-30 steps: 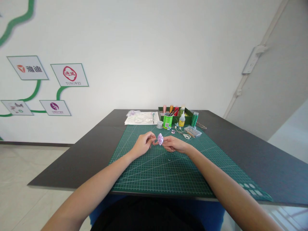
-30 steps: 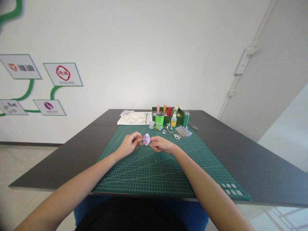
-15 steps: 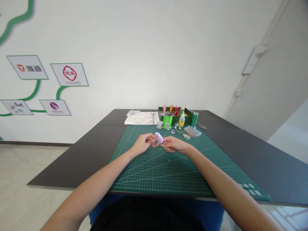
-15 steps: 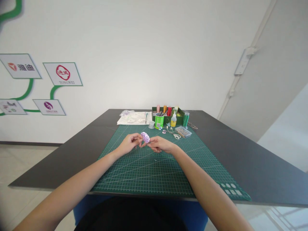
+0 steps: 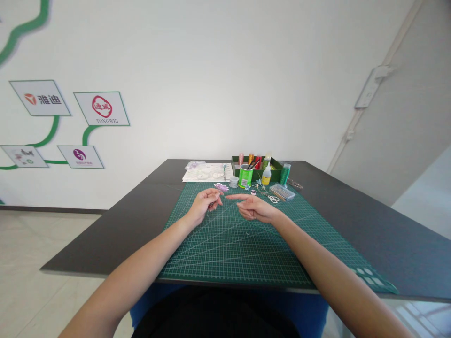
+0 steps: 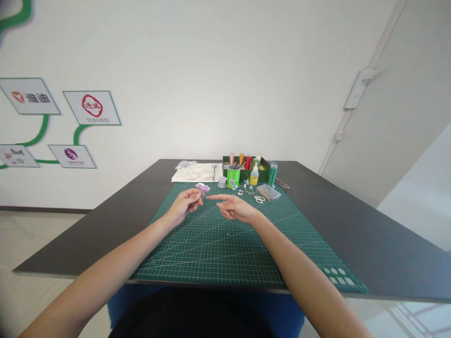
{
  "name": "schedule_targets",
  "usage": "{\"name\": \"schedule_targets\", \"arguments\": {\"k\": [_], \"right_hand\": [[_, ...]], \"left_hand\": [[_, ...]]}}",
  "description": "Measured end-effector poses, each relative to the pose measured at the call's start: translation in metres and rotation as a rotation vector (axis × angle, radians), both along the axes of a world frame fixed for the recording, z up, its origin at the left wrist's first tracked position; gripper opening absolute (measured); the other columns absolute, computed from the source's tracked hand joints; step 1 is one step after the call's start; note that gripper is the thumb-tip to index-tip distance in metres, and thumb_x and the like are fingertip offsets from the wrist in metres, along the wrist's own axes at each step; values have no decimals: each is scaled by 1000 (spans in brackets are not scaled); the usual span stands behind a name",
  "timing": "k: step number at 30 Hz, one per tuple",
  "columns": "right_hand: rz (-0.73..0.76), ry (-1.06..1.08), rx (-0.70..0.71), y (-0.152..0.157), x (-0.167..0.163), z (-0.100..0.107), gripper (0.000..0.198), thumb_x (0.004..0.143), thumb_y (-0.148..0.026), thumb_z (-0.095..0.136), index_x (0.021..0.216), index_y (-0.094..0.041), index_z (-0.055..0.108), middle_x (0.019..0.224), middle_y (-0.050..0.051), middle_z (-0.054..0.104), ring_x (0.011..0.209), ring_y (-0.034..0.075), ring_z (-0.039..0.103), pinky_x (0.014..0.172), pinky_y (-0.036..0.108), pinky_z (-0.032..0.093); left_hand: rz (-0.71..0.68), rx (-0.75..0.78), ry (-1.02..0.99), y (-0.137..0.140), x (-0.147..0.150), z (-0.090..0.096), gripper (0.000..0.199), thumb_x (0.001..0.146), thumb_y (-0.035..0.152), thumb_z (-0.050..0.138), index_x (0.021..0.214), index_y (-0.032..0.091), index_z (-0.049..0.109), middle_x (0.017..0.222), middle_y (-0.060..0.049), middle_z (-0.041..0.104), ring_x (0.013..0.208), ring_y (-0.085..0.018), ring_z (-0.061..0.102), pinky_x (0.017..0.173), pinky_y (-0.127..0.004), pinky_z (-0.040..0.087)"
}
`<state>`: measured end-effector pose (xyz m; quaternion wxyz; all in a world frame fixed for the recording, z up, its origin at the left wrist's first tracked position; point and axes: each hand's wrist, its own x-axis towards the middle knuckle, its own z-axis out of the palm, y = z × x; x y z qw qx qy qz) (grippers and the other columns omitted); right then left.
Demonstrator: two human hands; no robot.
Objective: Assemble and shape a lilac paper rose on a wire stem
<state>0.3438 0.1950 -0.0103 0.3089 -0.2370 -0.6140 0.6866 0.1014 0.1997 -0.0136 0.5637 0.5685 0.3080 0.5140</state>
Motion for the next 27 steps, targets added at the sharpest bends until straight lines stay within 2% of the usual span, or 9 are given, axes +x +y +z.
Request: {"name": "schedule_targets", "arguments": {"k": [5,10,15,19,23,25,27], "right_hand": [[-113,55,9,2,0,-1,66,86,-37,82,144,-11,65,49,-9,48,44,9,35,45,24,26],[-339,66,25,14,6,-3,51,82,-36,82,126,-12,73,53,-8,49,45,9,40,43,23,27],[-551,-99,-4,31,21,-10,31,78,-25,77,107,-14,73,59,-1,64,44,11,52,42,22,35],[-717,-225,55,39,27,-19,33,74,-15,71,107,-18,71,68,3,73,49,14,61,44,23,42],[-847,-237,235,37,20,-18,34,70,-7,65,99,-23,73,76,3,74,69,18,66,64,29,54],[-851,-201,317,32,12,-13,34,70,-6,62,96,-23,74,89,5,77,87,22,69,81,33,57],[-798,-150,372,24,2,-8,38,71,-8,60,102,-22,77,102,7,79,103,24,70,97,38,55]], "left_hand": [[29,-14,-53,0,-1,3,41,72,46,87,91,14,69,65,0,69,44,-6,46,43,-20,26],[36,2,-82,-2,0,6,40,72,45,87,89,13,70,65,0,69,45,-6,45,43,-20,26],[35,22,-90,-4,0,8,38,73,44,87,90,13,71,66,-1,70,46,-6,45,43,-21,27],[29,29,-84,-4,1,8,37,74,43,87,91,13,72,68,-3,73,46,-7,47,44,-21,29],[16,30,-73,-6,1,9,38,74,43,87,93,13,73,70,-4,75,47,-8,51,44,-21,32],[11,31,-69,-7,2,11,39,74,44,87,94,12,73,72,-5,75,48,-8,52,44,-21,33],[6,31,-66,-8,2,13,40,75,44,87,94,12,73,73,-5,77,50,-9,54,45,-21,34]]}}
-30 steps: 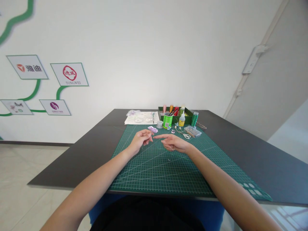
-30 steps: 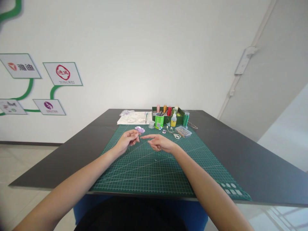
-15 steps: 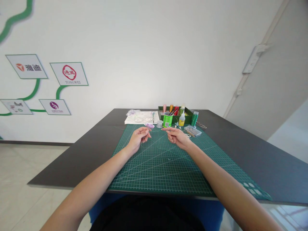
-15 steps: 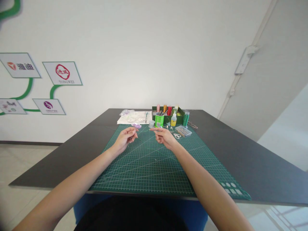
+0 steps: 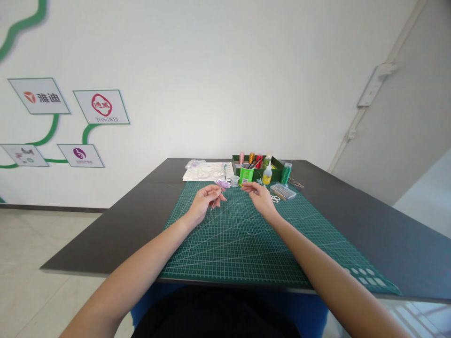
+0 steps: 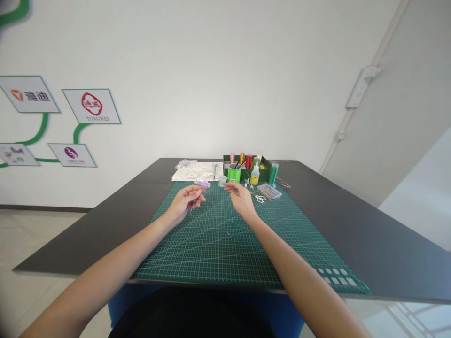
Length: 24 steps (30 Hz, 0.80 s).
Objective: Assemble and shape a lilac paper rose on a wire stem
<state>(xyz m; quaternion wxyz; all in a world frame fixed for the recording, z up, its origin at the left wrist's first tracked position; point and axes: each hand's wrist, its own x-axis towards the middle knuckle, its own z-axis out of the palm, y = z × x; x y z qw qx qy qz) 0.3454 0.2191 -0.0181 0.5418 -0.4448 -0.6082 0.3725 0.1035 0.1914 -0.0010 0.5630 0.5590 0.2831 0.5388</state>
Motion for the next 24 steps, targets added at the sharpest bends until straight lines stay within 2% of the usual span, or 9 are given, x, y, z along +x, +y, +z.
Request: {"name": "schedule_targets", "arguments": {"k": [3,6,9,11,13,16,19,24], "right_hand": [[160,27,37,-14,-18,6,38,77,-16,62,111,-21,79,113,8,80,117,26,70,108,42,51],[297,44,18,-27,-35,6,32,89,-36,68,115,-20,78,116,9,80,117,26,71,106,43,53],[403,46,-31,-35,-46,5,49,91,-55,73,122,-17,74,109,12,81,103,25,76,94,42,60],[447,40,-61,-39,-49,4,59,89,-62,74,124,-15,72,94,11,81,83,23,78,79,39,63],[451,27,-69,-40,-49,5,63,88,-64,74,125,-13,70,73,6,76,61,19,71,63,33,60],[402,-1,-44,-41,-46,9,61,89,-59,73,127,-11,70,53,-4,62,42,12,52,46,24,43],[370,-51,-17,-41,-41,14,51,90,-52,73,121,-11,74,47,-7,55,38,9,40,42,23,32],[345,-116,6,-39,-36,16,42,87,-49,74,105,-12,78,43,-7,50,39,10,40,45,25,31]], "left_hand": [[-7,4,23,-2,1,1,40,75,45,87,94,13,73,75,-7,78,51,-9,56,45,-21,34],[-6,7,44,-2,3,1,40,74,45,88,93,14,72,73,-6,77,50,-9,56,45,-21,31],[-10,4,47,-2,4,1,41,72,45,89,91,14,71,69,-4,75,48,-9,54,45,-21,29],[-14,2,49,-3,4,1,41,72,45,89,91,14,72,68,-3,74,47,-8,53,44,-22,28],[-16,0,51,-3,5,2,41,71,46,90,91,14,71,69,-2,74,46,-8,52,44,-21,26],[-29,-13,49,-5,5,4,41,71,46,90,91,15,71,71,-2,75,46,-7,52,44,-21,26],[-49,-20,46,-6,5,4,41,72,45,90,91,15,71,74,-4,77,46,-7,52,44,-21,26],[-95,-19,34,-3,5,0,40,73,41,90,95,14,71,76,-5,78,46,-7,54,44,-20,28]]}}
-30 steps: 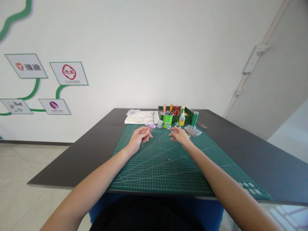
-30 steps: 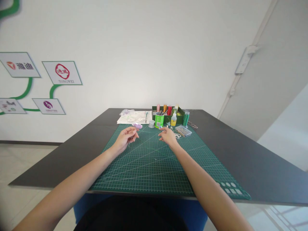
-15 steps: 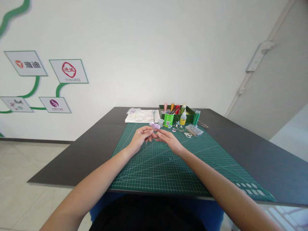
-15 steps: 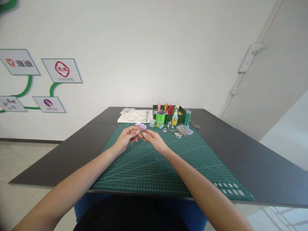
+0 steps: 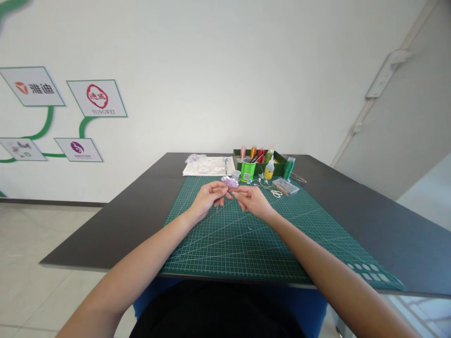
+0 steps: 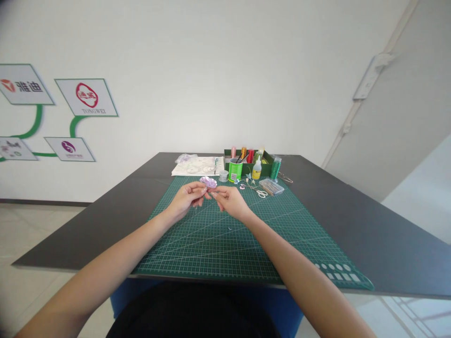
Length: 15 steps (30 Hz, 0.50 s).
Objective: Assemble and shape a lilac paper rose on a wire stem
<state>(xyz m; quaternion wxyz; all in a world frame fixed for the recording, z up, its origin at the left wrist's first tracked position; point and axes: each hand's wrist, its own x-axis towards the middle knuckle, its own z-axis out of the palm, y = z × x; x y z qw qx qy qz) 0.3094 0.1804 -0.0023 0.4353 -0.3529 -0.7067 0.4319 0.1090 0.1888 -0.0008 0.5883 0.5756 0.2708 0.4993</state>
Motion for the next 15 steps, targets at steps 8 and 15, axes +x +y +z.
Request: {"name": "schedule_targets", "arguments": {"k": [8,15], "right_hand": [[-32,11,9,0,1,2,43,87,-53,69,103,-13,76,43,-8,48,39,10,38,44,24,29],[-14,71,-8,-4,1,6,47,88,-54,70,105,-11,77,44,-8,48,39,9,36,45,24,27]], "left_hand": [[-17,-37,-23,5,-1,-2,41,70,36,92,96,13,70,72,-4,78,46,-7,55,45,-20,30],[-53,-60,-26,4,-3,0,38,73,34,91,94,12,68,71,-5,76,47,-7,55,45,-20,29]]}}
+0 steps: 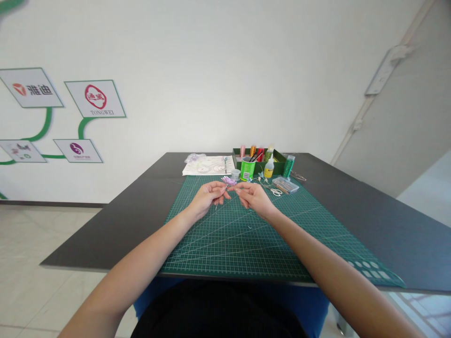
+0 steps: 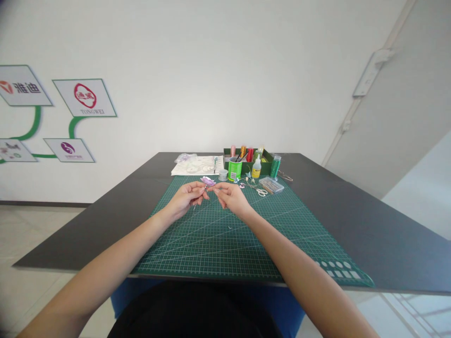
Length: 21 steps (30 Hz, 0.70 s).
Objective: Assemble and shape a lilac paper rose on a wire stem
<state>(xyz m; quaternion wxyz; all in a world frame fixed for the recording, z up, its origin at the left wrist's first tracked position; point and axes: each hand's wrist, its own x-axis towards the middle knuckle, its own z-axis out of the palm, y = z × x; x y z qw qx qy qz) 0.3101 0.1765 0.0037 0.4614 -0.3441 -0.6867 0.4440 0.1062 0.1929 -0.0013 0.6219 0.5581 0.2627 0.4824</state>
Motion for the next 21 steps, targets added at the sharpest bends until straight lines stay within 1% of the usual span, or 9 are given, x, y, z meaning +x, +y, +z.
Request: {"name": "schedule_targets", "arguments": {"k": [5,11,14,18,21], "right_hand": [[29,48,-19,0,-1,-1,49,89,-56,70,107,-11,76,42,-10,45,39,9,34,45,24,26],[81,49,-34,-2,0,1,46,89,-53,71,107,-11,76,40,-10,44,38,9,34,46,24,29],[105,30,-28,-4,2,3,44,90,-51,71,107,-10,77,40,-10,46,38,8,33,45,24,28],[136,0,18,-5,8,8,42,93,-49,69,106,-10,79,39,-9,46,36,7,31,44,23,25],[172,-11,22,-5,15,11,42,95,-49,69,106,-10,79,38,-9,46,35,7,30,42,23,23]], "left_hand": [[9,3,21,-1,0,3,39,70,38,91,90,12,69,71,-5,76,47,-7,52,45,-20,28],[63,42,77,-1,-1,4,34,75,37,85,90,12,69,71,-5,75,46,-6,47,45,-21,25],[101,78,159,0,-3,3,28,80,36,80,91,13,68,72,-5,76,45,-6,45,46,-21,27],[132,140,311,2,-6,3,19,85,31,75,87,15,66,66,-3,74,43,-7,42,45,-22,29],[123,180,417,0,-6,3,13,88,27,73,86,15,69,63,-1,74,43,-8,45,48,-21,30]]}}
